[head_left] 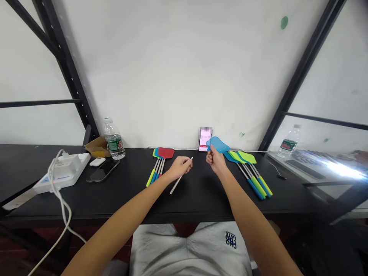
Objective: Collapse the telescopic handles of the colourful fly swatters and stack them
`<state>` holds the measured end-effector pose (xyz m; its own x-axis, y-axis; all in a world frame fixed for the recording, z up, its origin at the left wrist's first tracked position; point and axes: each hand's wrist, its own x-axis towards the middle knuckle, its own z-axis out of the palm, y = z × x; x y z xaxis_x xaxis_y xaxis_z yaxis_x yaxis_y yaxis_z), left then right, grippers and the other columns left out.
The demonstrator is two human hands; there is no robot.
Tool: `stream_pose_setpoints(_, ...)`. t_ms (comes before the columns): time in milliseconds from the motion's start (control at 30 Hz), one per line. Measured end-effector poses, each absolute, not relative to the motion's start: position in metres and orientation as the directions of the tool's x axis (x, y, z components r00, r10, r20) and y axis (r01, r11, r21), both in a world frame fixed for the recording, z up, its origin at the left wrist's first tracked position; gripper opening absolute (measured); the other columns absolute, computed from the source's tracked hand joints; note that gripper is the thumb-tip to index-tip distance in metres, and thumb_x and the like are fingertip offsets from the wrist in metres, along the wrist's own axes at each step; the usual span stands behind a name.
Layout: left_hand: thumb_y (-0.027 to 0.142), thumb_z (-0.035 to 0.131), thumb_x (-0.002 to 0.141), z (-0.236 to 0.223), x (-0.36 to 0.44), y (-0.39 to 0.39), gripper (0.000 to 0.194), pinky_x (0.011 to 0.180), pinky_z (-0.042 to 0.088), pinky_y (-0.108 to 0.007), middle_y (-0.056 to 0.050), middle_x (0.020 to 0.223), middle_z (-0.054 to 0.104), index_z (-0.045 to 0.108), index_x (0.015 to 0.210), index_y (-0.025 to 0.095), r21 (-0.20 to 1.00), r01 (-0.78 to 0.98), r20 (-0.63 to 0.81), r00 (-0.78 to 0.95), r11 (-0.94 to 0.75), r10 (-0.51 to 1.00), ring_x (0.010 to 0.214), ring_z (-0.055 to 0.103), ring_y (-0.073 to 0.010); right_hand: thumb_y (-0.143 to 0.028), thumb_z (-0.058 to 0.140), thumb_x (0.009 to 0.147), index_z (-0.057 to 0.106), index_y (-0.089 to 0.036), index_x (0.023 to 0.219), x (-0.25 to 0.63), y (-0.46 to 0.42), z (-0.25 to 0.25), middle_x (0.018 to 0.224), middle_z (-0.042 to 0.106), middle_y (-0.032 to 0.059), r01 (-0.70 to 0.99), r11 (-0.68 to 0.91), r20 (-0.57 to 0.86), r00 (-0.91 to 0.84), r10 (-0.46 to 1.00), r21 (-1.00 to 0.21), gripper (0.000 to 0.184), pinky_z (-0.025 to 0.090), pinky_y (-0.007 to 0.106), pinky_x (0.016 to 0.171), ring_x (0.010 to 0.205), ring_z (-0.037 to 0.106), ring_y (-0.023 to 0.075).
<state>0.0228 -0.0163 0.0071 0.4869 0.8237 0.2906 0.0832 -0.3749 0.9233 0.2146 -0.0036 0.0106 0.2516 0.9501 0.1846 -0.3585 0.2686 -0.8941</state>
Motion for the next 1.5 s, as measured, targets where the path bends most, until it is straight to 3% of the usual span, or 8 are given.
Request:
stream_pose_setpoints(167,0.037,0.045,0.086,0.001,0.023,-0.013,0.030,0.049,0.033,-0.020,0.004,0.049,0.050,0.055,0.067,0.016,0.864,0.216,0.326,0.445,-0.454,0.834,0.045,0.045,-0.0071,-0.037,0.055,0.084,0.046,-0.018,0.056,0.224,0.000,0.004,0.041,0.034,-0.0056,-0.125,0.098,0.041,0.393,0.918,-0.987,0.035,0.021,0.019,0.033,0.034,0.032,0.0057)
stream_pose_setpoints(367,0.040,0.047,0.087,-0.002,0.027,-0.019,0.032,0.052,0.034,-0.021,0.003,0.051,0.053,0.056,0.066,0.017,0.766,0.329,0.373,0.471,-0.552,0.799,0.049,0.048,-0.0090,-0.037,0.056,0.079,0.055,-0.016,0.055,0.218,0.002,-0.009,0.041,0.045,-0.0024,0.322,0.026,0.093,0.196,0.976,-0.946,0.032,0.030,0.020,0.035,0.033,0.042,0.0078)
stream_pose_setpoints(567,0.037,0.052,0.084,-0.002,0.027,-0.025,0.029,0.053,0.029,-0.023,0.002,0.056,0.053,0.054,0.063,0.017,0.603,0.434,0.443,0.515,-0.669,0.733,0.054,0.045,-0.0098,-0.037,0.057,0.078,0.059,-0.015,0.057,0.225,0.008,-0.019,0.042,0.053,0.0004,0.536,0.082,0.163,0.107,0.981,-0.841,0.031,0.037,0.020,0.042,0.036,0.049,0.0097)
stream_pose_setpoints(833,0.035,0.052,0.085,-0.007,0.027,-0.028,0.027,0.053,0.026,-0.025,0.001,0.058,0.054,0.056,0.064,0.018,0.462,0.496,0.433,0.598,-0.736,0.675,0.053,0.043,-0.0105,-0.037,0.057,0.078,0.057,-0.017,0.056,0.229,0.011,-0.022,0.049,0.058,0.0018,0.637,0.054,0.191,0.149,0.970,-0.769,0.030,0.038,0.022,0.046,0.040,0.052,0.0108)
stream_pose_setpoints(1167,0.036,0.052,0.086,-0.009,0.027,-0.026,0.028,0.053,0.025,-0.024,0.000,0.059,0.057,0.057,0.066,0.018,0.441,0.509,0.417,0.613,-0.739,0.671,0.054,0.046,-0.0107,-0.035,0.041,0.091,0.057,-0.019,0.060,0.228,0.003,-0.011,0.058,0.062,0.0051,0.701,-0.019,0.240,0.269,0.933,-0.713,0.039,0.039,0.024,0.056,0.049,0.055,0.0137)
stream_pose_setpoints(1500,0.036,0.053,0.085,-0.011,0.028,-0.026,0.027,0.052,0.024,-0.024,0.001,0.058,0.057,0.058,0.065,0.018,0.460,0.505,0.407,0.611,-0.730,0.679,0.052,0.045,-0.0105,-0.027,0.045,0.085,0.060,-0.019,0.057,0.230,-0.003,-0.001,0.064,0.069,0.0064,0.705,0.012,0.381,0.368,0.848,-0.709,0.033,0.038,0.023,0.061,0.064,0.060,0.0173)
